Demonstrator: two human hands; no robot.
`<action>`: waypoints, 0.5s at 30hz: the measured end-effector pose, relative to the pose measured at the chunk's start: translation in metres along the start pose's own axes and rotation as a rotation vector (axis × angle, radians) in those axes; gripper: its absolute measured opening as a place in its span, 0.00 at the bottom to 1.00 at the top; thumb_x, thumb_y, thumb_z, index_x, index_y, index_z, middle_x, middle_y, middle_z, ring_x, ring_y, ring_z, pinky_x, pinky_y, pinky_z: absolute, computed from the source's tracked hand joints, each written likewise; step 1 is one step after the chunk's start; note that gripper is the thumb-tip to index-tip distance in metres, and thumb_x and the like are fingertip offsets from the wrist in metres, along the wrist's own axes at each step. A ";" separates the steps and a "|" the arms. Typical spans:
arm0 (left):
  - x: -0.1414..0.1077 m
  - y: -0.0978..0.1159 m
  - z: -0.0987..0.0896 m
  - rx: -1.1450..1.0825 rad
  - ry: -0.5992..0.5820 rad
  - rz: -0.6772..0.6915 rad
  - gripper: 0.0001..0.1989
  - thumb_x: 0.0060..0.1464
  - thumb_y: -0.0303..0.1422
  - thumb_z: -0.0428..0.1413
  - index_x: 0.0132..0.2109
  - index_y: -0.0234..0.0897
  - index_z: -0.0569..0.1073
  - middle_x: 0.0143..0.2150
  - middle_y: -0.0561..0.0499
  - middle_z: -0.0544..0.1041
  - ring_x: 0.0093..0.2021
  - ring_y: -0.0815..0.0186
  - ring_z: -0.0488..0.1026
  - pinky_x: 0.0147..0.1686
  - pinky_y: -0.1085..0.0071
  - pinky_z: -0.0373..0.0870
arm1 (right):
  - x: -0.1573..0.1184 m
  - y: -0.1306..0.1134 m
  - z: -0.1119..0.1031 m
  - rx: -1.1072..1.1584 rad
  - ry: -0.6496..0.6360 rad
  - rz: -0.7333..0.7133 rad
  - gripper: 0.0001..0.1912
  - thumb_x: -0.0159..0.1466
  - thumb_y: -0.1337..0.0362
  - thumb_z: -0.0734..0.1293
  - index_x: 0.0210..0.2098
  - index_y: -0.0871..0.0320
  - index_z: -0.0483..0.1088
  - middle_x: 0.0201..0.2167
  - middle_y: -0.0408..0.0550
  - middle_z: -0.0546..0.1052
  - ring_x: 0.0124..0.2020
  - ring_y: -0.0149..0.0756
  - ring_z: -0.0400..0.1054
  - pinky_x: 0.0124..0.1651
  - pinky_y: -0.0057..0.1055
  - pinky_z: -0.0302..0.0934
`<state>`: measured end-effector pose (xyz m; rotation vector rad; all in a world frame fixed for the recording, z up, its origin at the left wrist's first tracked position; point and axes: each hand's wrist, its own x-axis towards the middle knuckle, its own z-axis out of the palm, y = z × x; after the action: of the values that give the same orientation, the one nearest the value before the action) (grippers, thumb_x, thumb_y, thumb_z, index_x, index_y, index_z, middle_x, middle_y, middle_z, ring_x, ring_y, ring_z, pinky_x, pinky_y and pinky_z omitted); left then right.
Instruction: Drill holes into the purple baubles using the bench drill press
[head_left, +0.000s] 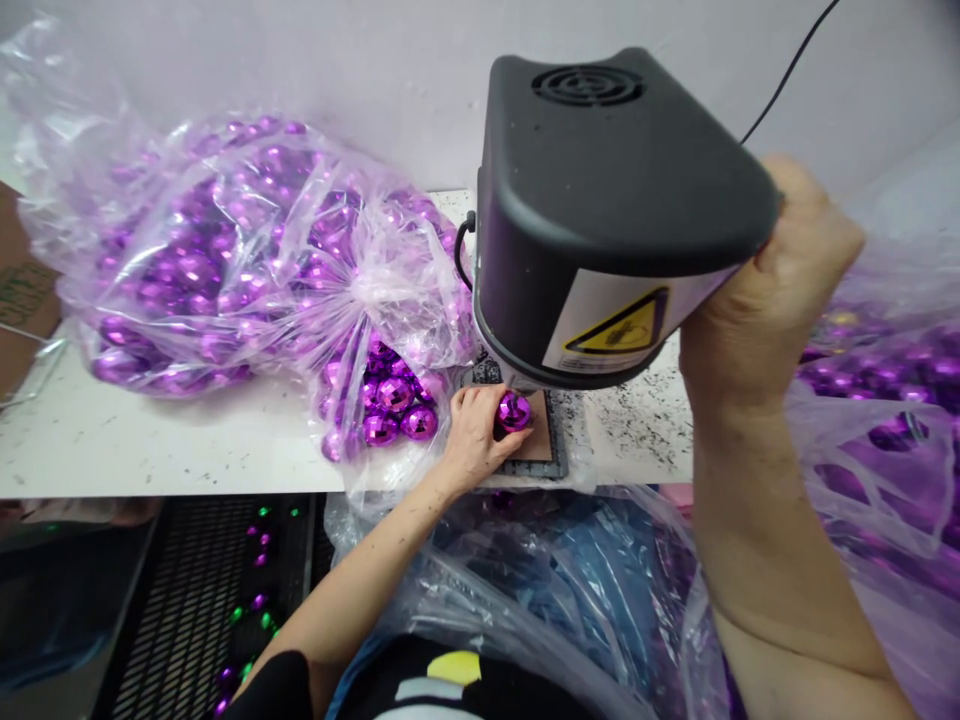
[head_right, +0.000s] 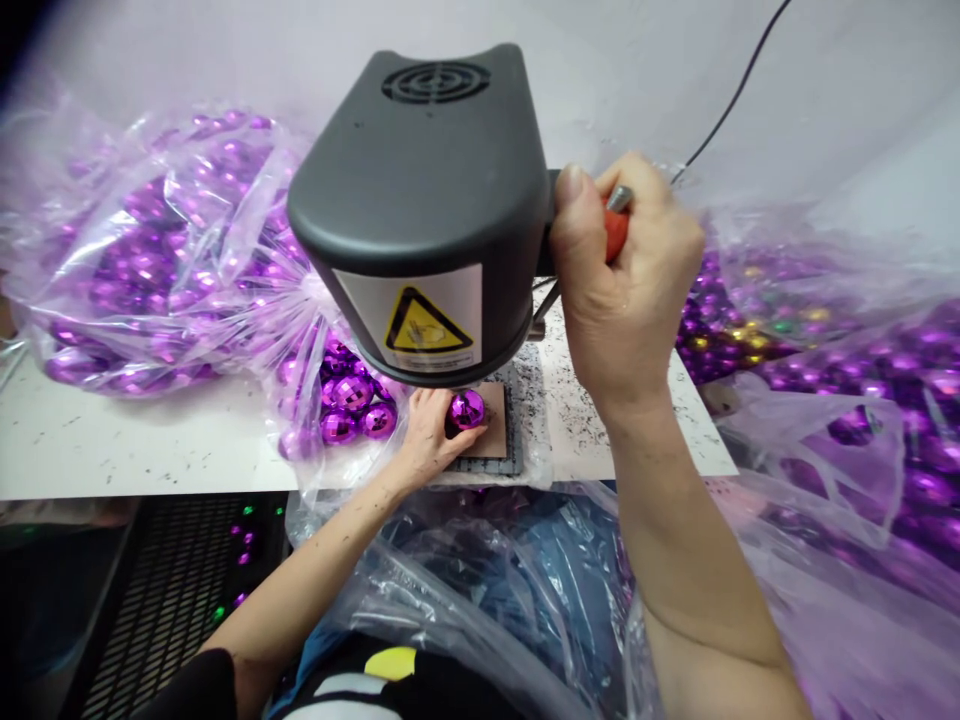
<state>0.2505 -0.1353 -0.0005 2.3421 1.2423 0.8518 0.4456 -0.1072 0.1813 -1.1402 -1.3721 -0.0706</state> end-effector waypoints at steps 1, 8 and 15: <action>0.000 0.000 0.000 -0.002 -0.006 0.003 0.21 0.58 0.40 0.61 0.54 0.38 0.67 0.51 0.45 0.74 0.54 0.56 0.68 0.60 0.55 0.58 | 0.000 0.000 -0.001 0.002 -0.003 0.004 0.23 0.68 0.49 0.61 0.26 0.62 0.57 0.20 0.37 0.53 0.25 0.19 0.46 0.32 0.24 0.43; -0.001 -0.001 0.001 0.003 -0.024 -0.003 0.25 0.58 0.38 0.60 0.60 0.39 0.62 0.56 0.44 0.72 0.59 0.55 0.66 0.66 0.49 0.53 | -0.010 -0.010 -0.008 -0.052 -0.016 -0.049 0.23 0.70 0.51 0.59 0.28 0.64 0.60 0.20 0.37 0.53 0.24 0.15 0.46 0.30 0.20 0.43; -0.003 -0.002 0.003 -0.036 -0.034 0.006 0.23 0.59 0.37 0.59 0.58 0.39 0.63 0.53 0.45 0.74 0.57 0.56 0.68 0.67 0.49 0.52 | -0.069 -0.007 -0.024 -0.109 0.098 -0.309 0.10 0.65 0.61 0.65 0.34 0.63 0.69 0.24 0.41 0.67 0.25 0.20 0.63 0.30 0.22 0.56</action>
<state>0.2495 -0.1370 -0.0046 2.3230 1.1972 0.8256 0.4391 -0.1652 0.1365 -0.9916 -1.4600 -0.4229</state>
